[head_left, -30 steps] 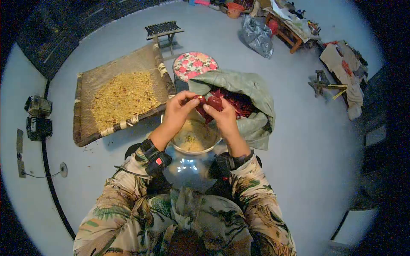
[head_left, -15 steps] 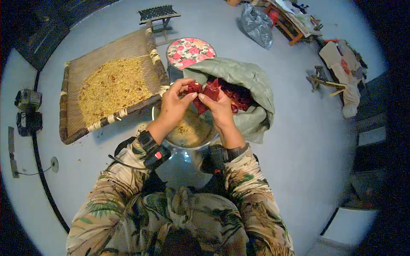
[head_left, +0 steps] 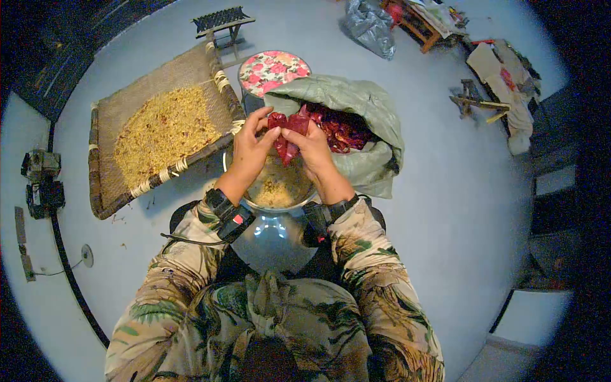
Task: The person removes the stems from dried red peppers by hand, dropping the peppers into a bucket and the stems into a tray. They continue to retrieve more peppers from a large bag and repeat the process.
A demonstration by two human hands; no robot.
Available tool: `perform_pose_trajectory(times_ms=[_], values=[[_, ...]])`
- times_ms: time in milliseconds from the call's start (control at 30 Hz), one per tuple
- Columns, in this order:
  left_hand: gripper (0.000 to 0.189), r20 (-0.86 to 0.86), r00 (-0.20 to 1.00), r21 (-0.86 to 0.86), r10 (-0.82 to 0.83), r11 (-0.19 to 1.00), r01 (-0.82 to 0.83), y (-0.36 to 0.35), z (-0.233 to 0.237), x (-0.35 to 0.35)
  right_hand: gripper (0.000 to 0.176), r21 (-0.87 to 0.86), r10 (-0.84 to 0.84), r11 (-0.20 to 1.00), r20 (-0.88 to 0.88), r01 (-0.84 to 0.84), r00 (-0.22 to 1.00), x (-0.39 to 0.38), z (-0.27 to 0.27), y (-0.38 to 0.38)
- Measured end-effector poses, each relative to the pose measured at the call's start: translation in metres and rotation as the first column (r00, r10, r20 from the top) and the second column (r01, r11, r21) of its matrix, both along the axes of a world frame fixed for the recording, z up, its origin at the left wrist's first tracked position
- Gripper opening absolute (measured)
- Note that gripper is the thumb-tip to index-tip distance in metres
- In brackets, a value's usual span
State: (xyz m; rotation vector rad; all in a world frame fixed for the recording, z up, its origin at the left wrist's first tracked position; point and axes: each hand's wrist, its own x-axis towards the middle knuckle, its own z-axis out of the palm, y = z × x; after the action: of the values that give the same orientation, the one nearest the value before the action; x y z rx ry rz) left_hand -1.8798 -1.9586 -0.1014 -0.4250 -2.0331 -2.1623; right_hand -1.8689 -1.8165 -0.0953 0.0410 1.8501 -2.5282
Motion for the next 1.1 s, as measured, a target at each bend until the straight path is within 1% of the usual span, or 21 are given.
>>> perform_pose_trajectory(times_ms=[133,233,333,433,533,633,733,767,867,933,1033,1100], values=[[0.046,0.012,1.0,0.074,-0.021,0.997,0.02,-0.003,-0.003,-0.008,0.033,0.065,-0.012,0.998,-0.071,0.016,0.997,0.0,0.005,-0.005],[0.047,0.026,0.999,0.082,-0.021,0.996,0.019,0.001,0.007,-0.002,0.034,0.132,-0.043,0.989,-0.171,0.066,0.984,-0.004,0.002,-0.002],[0.043,0.009,1.0,0.128,-0.016,0.992,0.015,0.009,0.016,0.004,0.033,0.148,-0.067,0.984,-0.212,0.1,0.975,0.0,0.01,-0.003],[0.035,0.001,1.0,-0.097,-0.016,0.995,0.016,0.006,0.002,0.001,0.031,0.149,-0.104,0.979,-0.235,0.141,0.966,0.002,0.008,-0.004],[0.031,-0.124,0.992,-0.275,-0.007,0.961,-0.028,0.003,-0.003,0.0,0.028,0.132,-0.131,0.978,-0.223,0.163,0.966,-0.001,0.003,-0.001],[0.03,-0.232,0.972,-0.37,-0.026,0.927,-0.063,0.008,0.001,-0.001,0.024,0.005,-0.168,0.986,-0.067,0.169,0.983,-0.002,0.003,0.005],[0.03,-0.333,0.943,-0.401,-0.006,0.906,-0.136,0.012,0.003,0.002,0.02,-0.176,-0.046,0.983,0.069,0.057,0.997,0.002,0.011,0.002],[0.03,-0.319,0.948,-0.383,-0.009,0.916,-0.121,0.013,0.002,0.001,0.019,-0.229,-0.004,0.973,0.117,0.031,0.993,0.003,0.009,0.0],[0.031,-0.27,0.962,-0.342,-0.027,0.937,-0.07,0.012,-0.001,-0.002,0.017,-0.317,0.035,0.948,0.084,-0.007,0.996,0.004,0.01,-0.006],[0.033,-0.235,0.971,-0.333,-0.055,0.943,-0.027,0.011,-0.002,-0.005,0.016,-0.236,-0.007,0.971,0.069,0.024,0.998,0.003,0.006,-0.003],[0.038,-0.036,0.993,-0.29,-0.113,0.952,0.098,0.012,0.0,0.002,0.015,-0.155,-0.082,0.984,0.052,0.089,0.995,0.001,0.005,-0.001],[0.043,-0.1,0.989,-0.371,-0.109,0.926,0.065,0.012,-0.001,0.004,0.016,-0.108,-0.147,0.983,0.023,0.149,0.989,-0.003,0.002,0.004]])
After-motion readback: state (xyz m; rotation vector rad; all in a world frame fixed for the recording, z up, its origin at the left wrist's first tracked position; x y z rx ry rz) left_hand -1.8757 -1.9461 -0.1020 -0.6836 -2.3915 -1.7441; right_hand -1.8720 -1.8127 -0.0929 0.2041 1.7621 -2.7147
